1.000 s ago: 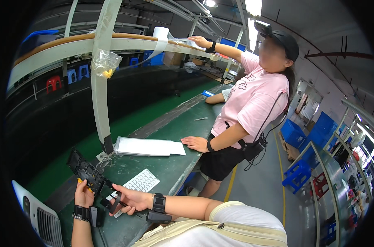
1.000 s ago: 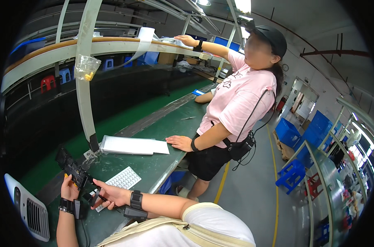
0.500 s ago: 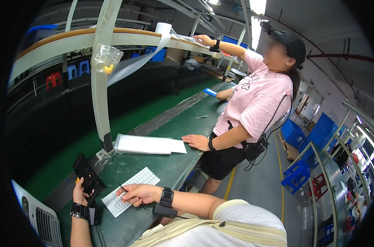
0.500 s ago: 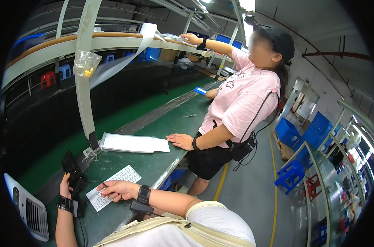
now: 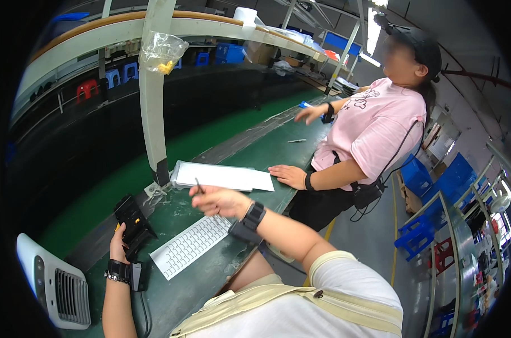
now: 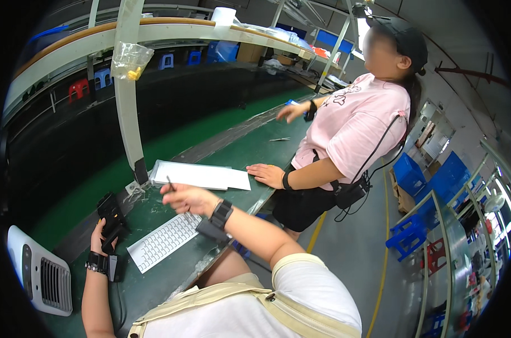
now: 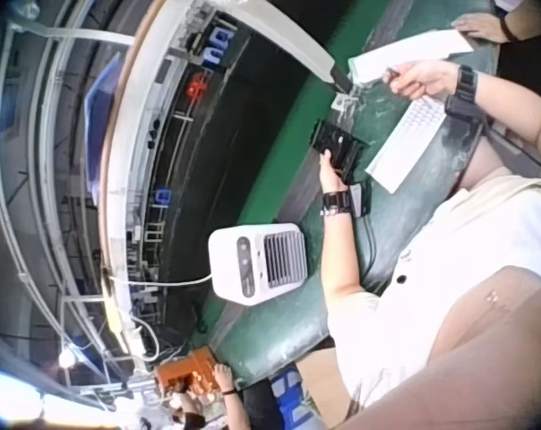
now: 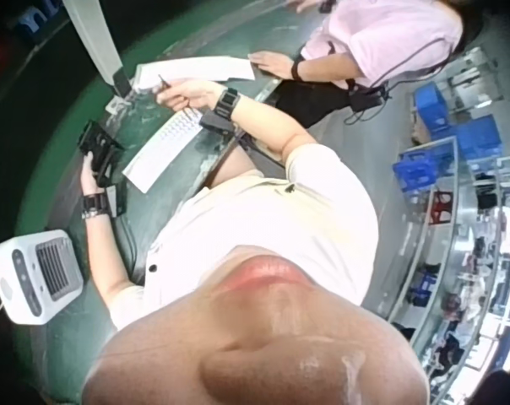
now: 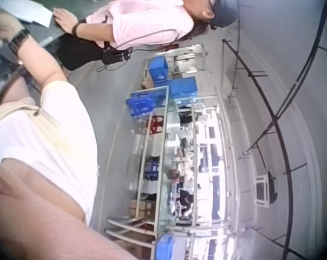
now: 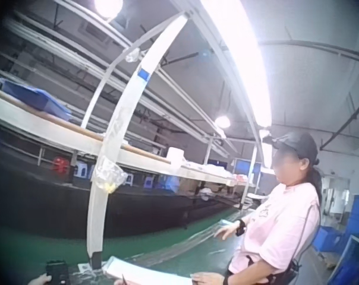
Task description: Assembling and inspecting internal components of an electronic device housing using tweezers and a stylus.
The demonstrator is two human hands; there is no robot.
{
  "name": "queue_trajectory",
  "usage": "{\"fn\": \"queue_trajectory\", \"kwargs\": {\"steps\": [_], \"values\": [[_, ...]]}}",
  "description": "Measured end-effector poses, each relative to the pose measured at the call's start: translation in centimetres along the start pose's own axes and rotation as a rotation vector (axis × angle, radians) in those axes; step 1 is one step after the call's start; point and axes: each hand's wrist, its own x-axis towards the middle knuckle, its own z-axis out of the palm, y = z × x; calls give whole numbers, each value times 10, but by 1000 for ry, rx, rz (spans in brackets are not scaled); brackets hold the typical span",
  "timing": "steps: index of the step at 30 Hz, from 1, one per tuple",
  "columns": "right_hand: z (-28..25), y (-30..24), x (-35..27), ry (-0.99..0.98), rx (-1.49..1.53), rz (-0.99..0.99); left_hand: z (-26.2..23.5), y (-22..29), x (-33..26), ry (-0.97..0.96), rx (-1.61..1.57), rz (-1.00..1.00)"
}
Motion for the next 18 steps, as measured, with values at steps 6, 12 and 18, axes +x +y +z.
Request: {"fn": "queue_trajectory", "kwargs": {"steps": [6, 12, 18], "values": [[-53, -49, 0, 263, 22, -160, -12, 2, 1, -73, 44, -7], [-64, -31, 12, 325, 255, -254, 12, -1, -12, 73, 52, 26], [-25, -30, 35, 235, -330, -213, 6, -1, -5, 87, 42, -16]]}}
